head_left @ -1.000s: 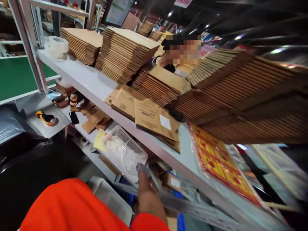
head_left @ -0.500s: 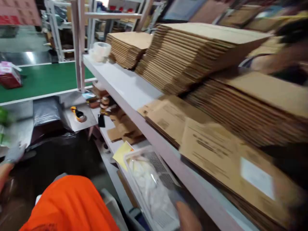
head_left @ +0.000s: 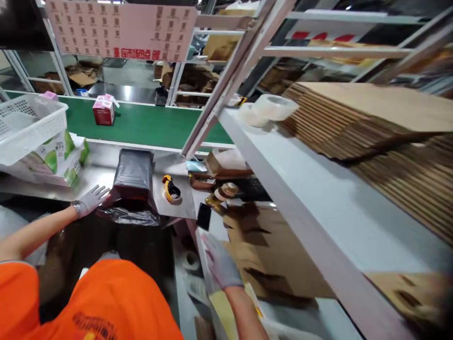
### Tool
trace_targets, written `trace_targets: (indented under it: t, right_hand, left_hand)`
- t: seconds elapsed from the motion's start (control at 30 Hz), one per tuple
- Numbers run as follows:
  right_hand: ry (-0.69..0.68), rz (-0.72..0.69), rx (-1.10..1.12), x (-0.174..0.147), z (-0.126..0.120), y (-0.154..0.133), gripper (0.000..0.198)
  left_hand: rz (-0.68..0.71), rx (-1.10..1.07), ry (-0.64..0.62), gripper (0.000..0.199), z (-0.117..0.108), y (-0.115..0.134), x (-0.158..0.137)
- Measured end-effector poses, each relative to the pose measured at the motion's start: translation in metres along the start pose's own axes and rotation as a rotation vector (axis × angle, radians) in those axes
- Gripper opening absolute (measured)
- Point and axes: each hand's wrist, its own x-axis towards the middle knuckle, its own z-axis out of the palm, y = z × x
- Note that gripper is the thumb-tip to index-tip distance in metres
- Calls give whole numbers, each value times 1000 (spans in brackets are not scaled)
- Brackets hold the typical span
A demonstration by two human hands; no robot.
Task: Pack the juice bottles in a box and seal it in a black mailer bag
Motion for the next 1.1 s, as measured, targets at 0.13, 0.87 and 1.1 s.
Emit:
trace_targets:
  t: [0.13,0.87,1.1]
  right_hand:
    - [-63,-311,-173,96,57,-70,84]
    - [-621,-743,-283,211,105,-89,60]
    - [-656,-731,-243,222,97,-81,60]
  left_hand:
    - [246,-61,31,63,31,-35,25]
    - [385,-1034,52,34,83,-26,80]
    - [360,-1098,66,32,98,-29,74]
